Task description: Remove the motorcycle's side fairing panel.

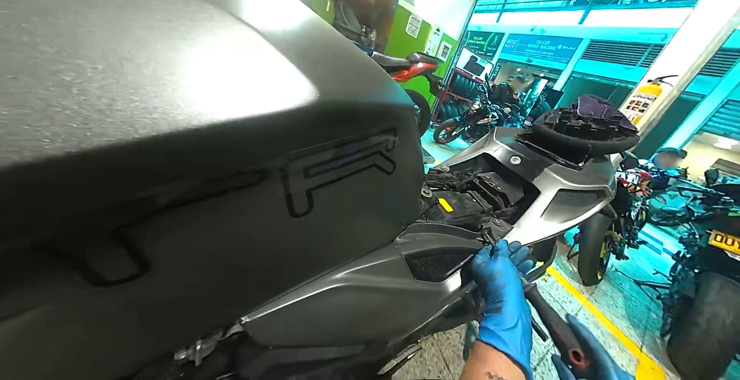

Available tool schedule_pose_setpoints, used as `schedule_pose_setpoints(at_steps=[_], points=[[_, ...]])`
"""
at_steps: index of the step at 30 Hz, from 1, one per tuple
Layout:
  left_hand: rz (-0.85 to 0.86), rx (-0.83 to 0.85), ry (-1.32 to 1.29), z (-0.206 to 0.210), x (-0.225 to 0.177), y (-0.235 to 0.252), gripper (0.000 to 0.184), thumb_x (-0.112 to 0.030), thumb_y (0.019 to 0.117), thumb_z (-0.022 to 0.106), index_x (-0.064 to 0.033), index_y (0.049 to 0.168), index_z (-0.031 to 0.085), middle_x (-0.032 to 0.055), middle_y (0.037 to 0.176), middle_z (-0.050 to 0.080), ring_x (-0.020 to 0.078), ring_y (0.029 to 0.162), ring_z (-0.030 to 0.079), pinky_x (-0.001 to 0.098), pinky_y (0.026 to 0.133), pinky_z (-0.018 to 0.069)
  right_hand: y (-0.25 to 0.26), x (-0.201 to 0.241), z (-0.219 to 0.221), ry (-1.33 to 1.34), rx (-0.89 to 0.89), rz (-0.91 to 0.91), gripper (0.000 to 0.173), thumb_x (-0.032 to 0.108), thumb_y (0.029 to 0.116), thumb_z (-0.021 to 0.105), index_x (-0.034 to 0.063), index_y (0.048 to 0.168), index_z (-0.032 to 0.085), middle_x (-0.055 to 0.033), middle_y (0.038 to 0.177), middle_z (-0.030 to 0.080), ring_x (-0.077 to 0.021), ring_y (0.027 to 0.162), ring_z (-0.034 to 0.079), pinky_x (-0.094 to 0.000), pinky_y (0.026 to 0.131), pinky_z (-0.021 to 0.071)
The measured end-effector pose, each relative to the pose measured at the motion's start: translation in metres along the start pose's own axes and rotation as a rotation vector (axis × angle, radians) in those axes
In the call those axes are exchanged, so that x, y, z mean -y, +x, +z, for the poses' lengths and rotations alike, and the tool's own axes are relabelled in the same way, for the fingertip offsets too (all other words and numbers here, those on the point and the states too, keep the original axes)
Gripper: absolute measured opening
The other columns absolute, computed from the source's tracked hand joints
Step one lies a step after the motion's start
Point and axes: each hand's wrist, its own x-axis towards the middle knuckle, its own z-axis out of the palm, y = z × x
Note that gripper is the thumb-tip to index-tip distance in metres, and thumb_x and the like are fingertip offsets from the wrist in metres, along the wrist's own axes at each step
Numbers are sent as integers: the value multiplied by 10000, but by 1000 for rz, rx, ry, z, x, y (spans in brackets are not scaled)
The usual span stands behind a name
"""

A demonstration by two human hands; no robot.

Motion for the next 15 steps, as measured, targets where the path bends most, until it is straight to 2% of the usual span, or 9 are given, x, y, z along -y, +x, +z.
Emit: schedule_pose_setpoints(at_steps=[2,4,6,8,9,10,12,13,15], points=[[12,4,7,0,0,-1,249,-93,1074,515,125,1184,566,209,911,735,206,684,733,303,615,607,0,-1,6,113,-57,92,295,178,1028,545,-34,1188,674,-119,916,741,-183,692,693,-367,649,589],[15,9,10,1,-1,-1,257,-91,1078,504,130,1194,565,223,940,723,220,716,731,318,647,609,11,9,4,604,49,458,580,337,1116,156,51,935,626,12,607,635,-54,394,470,-229,379,412],[2,-8,-3,3,-1,-1,252,-85,1073,511,127,1202,558,237,955,716,233,718,729,322,648,609,10,13,-2,669,61,463,571,354,1118,157,35,1058,628,14,619,622,-64,440,510,-246,427,455],[12,-25,-26,5,-2,1,252,-85,1073,514,128,1200,560,241,956,717,232,705,729,318,635,607,2,8,-9,195,30,91,405,169,1048,491,-59,1379,543,-109,988,712,-160,778,677,-344,735,575],[16,-28,-35,5,-3,0,248,-89,1076,507,126,1188,561,239,952,715,231,701,726,316,630,605,0,5,-8,-13,-39,-52,490,180,976,641,-83,1382,562,-194,1067,735,-258,861,710,-434,815,566],[16,-23,-28,5,-3,0,253,-100,1083,493,120,1185,564,235,956,715,230,705,725,316,632,604,-1,2,-6,-81,-105,-102,452,186,948,677,-71,1316,624,-195,1013,750,-272,823,720,-443,793,570],[-7,34,45,1,-6,0,286,-140,1100,464,105,1182,587,223,957,726,235,727,731,326,645,604,8,9,-5,162,-149,149,301,182,1059,478,11,997,717,-22,663,653,-105,525,613,-295,525,547],[-48,117,107,-6,-11,2,301,-149,1107,438,95,1197,590,215,973,726,238,766,730,334,684,600,18,14,-8,345,-134,346,517,277,1114,322,40,858,704,21,523,574,-66,393,497,-253,396,442],[-152,329,233,-24,-24,9,280,-108,1098,420,77,1231,582,200,1048,731,241,898,735,345,813,593,29,16,-19,515,-40,514,718,456,1118,167,51,807,671,10,482,572,-63,329,433,-247,331,376]])
